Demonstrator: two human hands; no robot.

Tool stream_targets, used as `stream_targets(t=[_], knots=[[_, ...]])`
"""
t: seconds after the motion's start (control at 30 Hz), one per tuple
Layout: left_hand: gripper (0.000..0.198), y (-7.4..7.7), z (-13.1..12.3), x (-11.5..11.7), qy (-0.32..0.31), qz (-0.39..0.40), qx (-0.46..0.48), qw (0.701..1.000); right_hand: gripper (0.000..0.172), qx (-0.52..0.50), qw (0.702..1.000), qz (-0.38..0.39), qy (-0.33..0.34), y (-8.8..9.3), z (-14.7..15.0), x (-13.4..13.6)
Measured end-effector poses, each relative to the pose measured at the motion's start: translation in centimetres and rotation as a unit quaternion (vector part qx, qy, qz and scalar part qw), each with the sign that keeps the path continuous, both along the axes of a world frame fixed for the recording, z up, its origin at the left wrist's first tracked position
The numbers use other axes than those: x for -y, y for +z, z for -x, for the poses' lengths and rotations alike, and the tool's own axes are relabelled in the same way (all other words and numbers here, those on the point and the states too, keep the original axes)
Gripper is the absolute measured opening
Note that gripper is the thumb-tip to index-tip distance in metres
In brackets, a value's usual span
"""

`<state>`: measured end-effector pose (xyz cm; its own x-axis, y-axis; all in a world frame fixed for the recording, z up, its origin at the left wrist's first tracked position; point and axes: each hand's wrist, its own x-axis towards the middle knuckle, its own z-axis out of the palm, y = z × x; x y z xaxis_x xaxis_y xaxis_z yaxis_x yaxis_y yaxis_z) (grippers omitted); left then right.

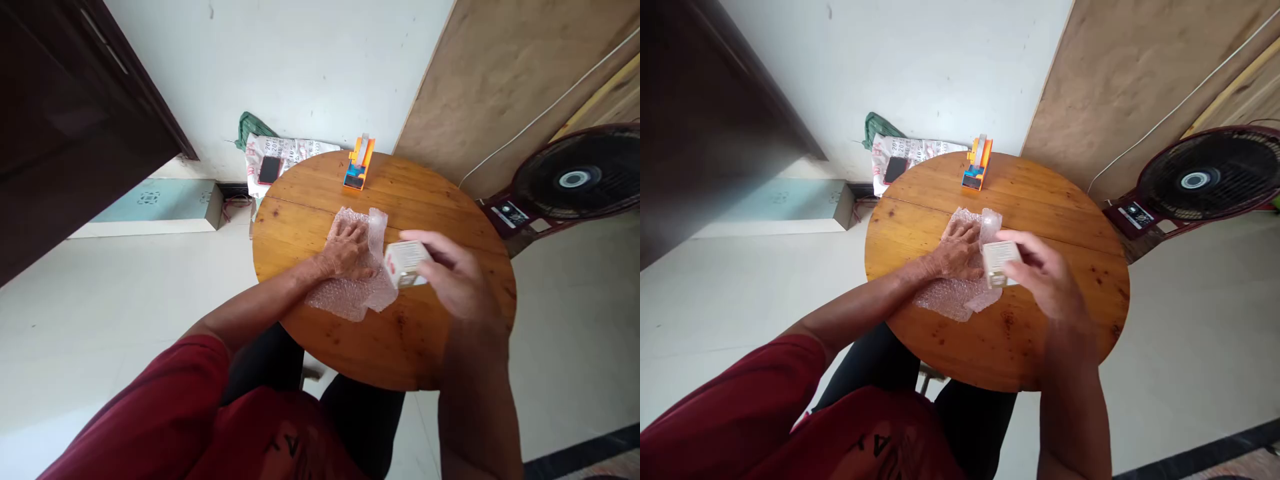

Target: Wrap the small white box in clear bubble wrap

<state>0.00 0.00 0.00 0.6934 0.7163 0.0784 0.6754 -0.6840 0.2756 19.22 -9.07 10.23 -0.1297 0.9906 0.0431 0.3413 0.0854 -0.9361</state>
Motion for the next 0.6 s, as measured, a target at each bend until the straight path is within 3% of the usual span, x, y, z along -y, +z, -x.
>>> stream_targets(t=[0.13, 0.27, 0.37, 0.5, 0.6], knots=[[0.068, -0.7, -0.2, -0.3, 0.01, 0.011, -0.012, 1.0, 0.05, 0.009, 0.987, 0.097, 0.131, 0.2, 4.1, -1.5], [0.058, -0.7, -0.3, -0.6, 0.015, 0.027, -0.018, 0.999, 0.044, 0.088, 0.967, 0.134, 0.197, -1.0, 4.6, -3.3], [0.067, -0.3, -0.2, -0.4, 0.004, 0.021, -0.024, 0.999, 0.039, 0.164, 0.963, 0.122, 0.173, -1.7, 3.0, -3.8], [0.085, 0.2, 0.0, -0.1, 0.003, 0.029, 0.012, 0.999, 0.04, 0.266, 0.957, 0.092, 0.071, -2.2, 0.7, -3.7], [0.08, 0.4, 0.3, -0.5, 0.005, 0.059, 0.048, 0.997, 0.038, 0.273, 0.96, 0.057, 0.005, -3.2, 0.0, -3.7]])
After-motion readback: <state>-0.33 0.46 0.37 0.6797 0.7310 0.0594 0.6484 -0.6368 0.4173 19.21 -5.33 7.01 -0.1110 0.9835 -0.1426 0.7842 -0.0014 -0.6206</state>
